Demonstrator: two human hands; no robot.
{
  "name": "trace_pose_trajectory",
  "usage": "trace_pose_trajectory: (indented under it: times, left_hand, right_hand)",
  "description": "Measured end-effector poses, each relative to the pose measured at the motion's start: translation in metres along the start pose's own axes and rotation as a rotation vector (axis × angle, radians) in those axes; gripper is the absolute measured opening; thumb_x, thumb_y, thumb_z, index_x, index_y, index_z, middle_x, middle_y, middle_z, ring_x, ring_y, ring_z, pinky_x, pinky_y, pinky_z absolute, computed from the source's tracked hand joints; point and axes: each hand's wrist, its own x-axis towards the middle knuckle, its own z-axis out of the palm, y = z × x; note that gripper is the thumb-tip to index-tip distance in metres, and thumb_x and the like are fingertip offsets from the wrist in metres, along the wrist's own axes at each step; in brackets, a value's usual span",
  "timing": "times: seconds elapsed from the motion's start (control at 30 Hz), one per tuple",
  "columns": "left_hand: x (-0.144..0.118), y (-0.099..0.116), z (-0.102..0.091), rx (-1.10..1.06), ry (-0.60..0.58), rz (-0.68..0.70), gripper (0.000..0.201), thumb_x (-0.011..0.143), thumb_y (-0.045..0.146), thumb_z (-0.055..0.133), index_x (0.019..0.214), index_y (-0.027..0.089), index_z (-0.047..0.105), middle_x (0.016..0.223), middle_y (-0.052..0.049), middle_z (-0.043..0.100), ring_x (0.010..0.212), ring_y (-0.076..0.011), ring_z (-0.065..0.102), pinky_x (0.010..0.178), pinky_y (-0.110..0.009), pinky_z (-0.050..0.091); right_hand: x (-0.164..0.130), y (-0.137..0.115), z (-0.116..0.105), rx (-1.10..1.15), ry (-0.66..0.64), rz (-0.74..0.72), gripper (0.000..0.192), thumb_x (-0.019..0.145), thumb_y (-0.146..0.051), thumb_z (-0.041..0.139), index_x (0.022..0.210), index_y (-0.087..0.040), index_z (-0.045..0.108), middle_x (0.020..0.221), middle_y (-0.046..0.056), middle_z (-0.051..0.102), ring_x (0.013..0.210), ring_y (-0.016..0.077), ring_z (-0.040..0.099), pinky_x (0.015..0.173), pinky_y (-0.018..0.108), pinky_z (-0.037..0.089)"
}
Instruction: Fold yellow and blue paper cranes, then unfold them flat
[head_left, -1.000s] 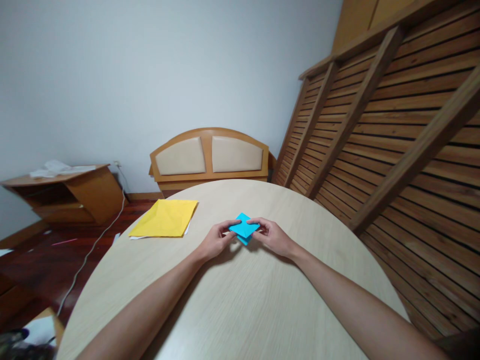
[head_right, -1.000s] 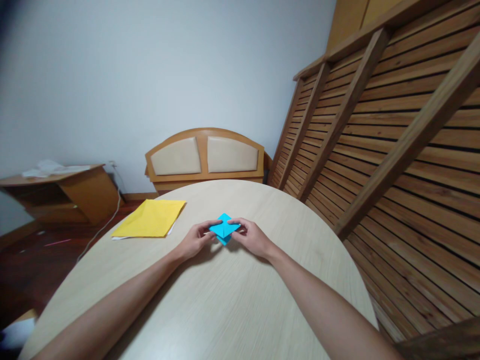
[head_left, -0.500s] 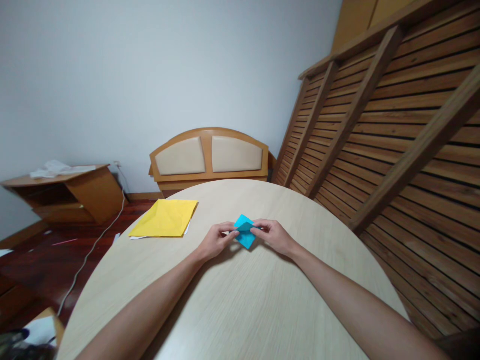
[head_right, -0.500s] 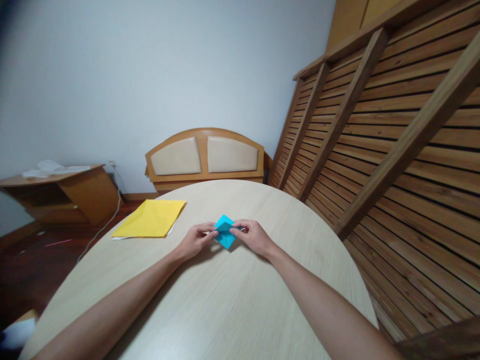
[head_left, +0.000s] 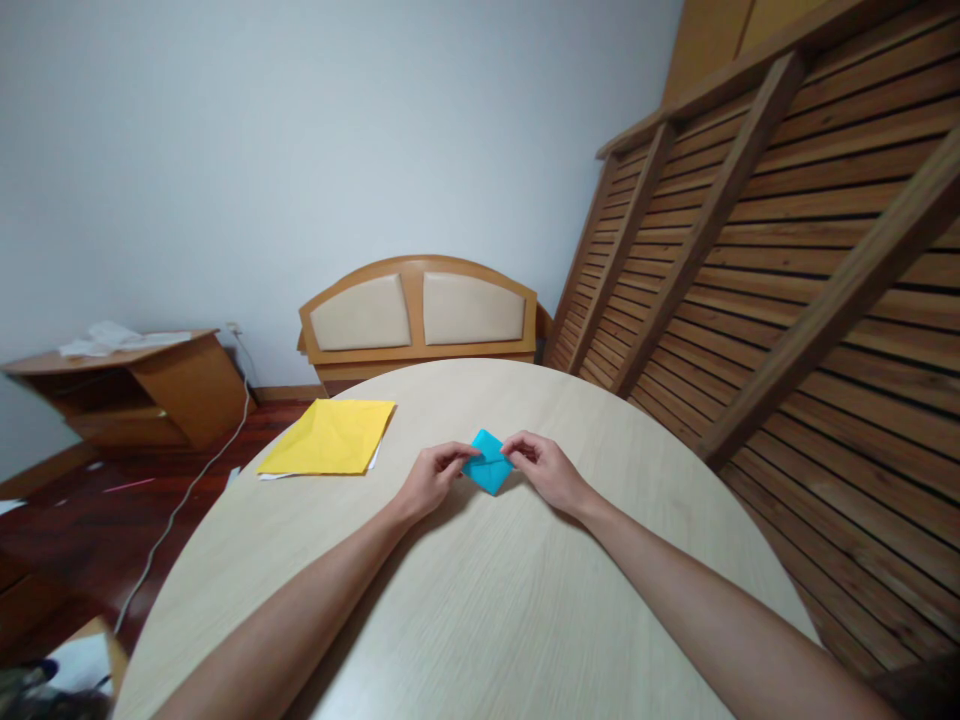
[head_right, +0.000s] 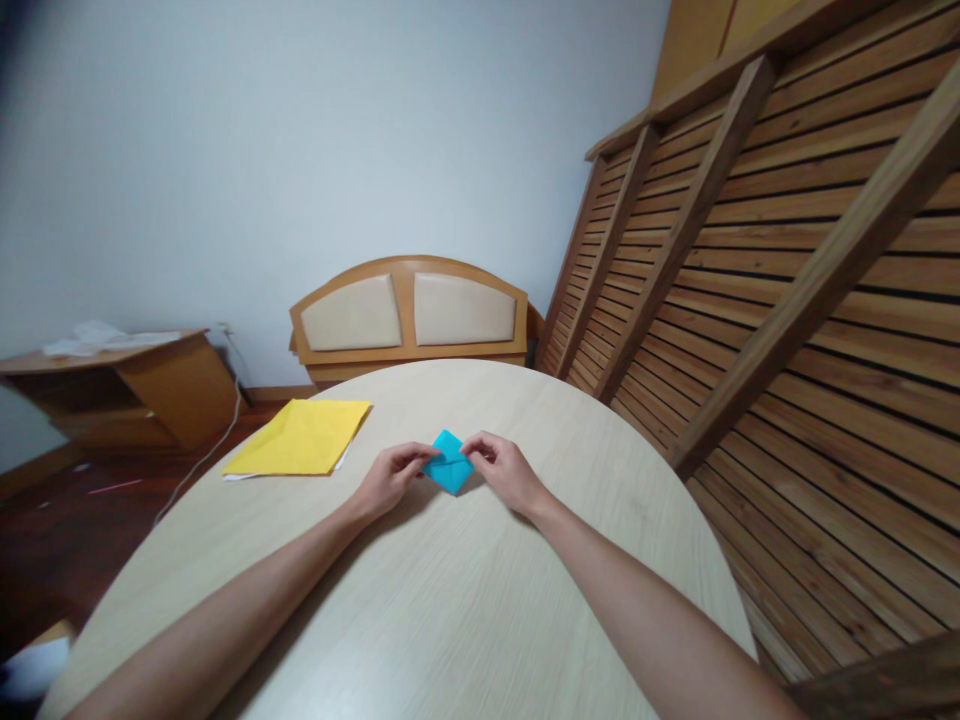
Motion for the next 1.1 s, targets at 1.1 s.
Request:
trace_pose_trajectory:
  times: [1.1]
  left_hand:
    - [-0.0028, 0.0051, -0.0017, 0.456, -0.002, 0.079, 0.035, 0.097, 0.042, 0.053, 0.121, 0.022, 0.067, 0.108, -0.006, 0.076, 0.074, -0.0185, 0.071, 0.072, -0.029, 0.055]
  right_hand:
    - [-0.0023, -0.006, 0.0002, -0.221, -0.012, -0.117, 0.031, 0.081, -0.019, 0.067, 0.112, -0.02, 0.07, 0.105, 0.007, 0.07, 0.094, 0.0193, 0.065, 0.082, 0.033, 0.053]
